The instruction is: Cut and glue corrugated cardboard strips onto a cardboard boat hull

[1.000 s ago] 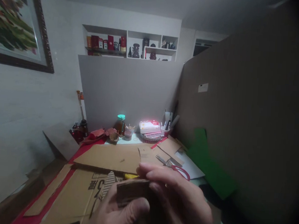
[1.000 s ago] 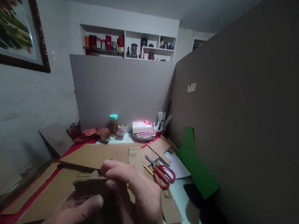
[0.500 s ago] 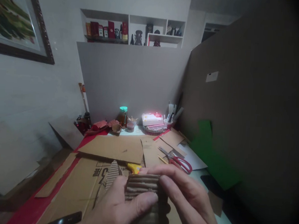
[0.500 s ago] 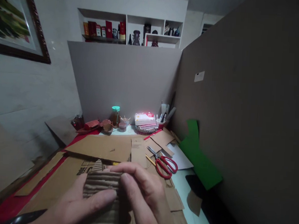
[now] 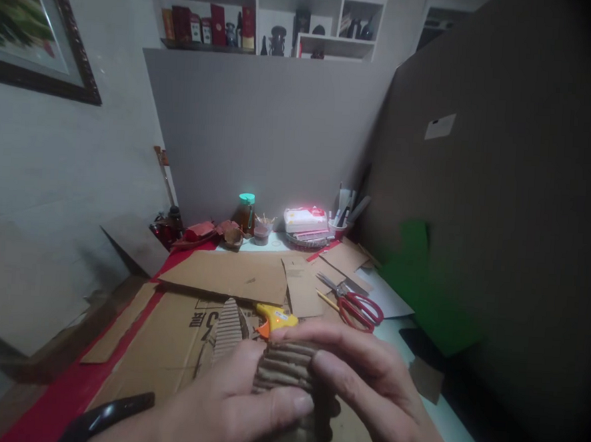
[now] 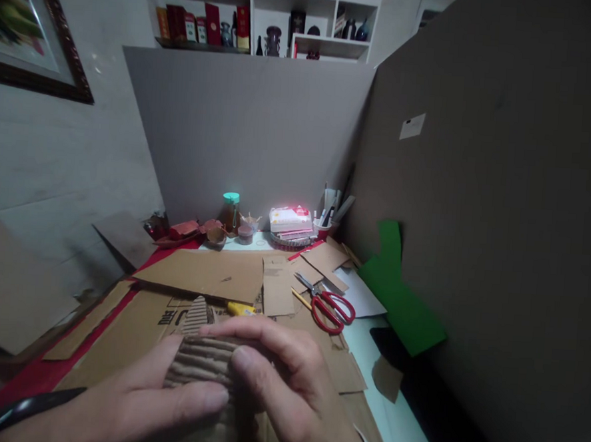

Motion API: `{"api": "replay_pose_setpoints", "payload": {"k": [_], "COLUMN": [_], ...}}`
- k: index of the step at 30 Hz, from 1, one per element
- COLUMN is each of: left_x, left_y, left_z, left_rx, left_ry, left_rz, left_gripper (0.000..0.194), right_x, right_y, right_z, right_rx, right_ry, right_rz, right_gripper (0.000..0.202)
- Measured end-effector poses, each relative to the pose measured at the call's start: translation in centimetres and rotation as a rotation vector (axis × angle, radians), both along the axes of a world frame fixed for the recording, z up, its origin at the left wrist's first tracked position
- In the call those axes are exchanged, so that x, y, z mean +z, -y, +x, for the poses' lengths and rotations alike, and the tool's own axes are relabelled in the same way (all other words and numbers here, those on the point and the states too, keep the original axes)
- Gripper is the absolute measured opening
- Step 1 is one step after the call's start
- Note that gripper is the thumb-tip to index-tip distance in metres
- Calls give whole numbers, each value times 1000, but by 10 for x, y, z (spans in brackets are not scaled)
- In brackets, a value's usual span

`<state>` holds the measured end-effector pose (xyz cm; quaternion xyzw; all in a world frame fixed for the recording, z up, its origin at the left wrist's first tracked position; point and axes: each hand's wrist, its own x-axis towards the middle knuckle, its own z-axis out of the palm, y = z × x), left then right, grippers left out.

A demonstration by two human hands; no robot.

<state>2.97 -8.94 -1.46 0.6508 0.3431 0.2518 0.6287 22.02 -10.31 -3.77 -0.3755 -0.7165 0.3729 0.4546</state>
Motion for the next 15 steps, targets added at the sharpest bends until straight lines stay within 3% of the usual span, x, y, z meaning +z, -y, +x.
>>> {"api": "replay_pose_setpoints", "payload": {"k": [4,9,15], "left_x": [-6,-12,0], "left_y": [-2,-4,-4], "left_z": [0,3,5], "left_rx": [-12,42,-86], "left_ry": [-32,-73,295], "left_rz": [3,83,-178], "left_gripper": [12,14,36], "right_x": [-7,-6,-2], "right_y": [1,5,-1], "right_z": [2,-1,-8], "right_rx": [-56,-121,-210], "right_ry": [104,57,47], "right_rz": [20,187,272], "right_gripper": [24,25,25]}}
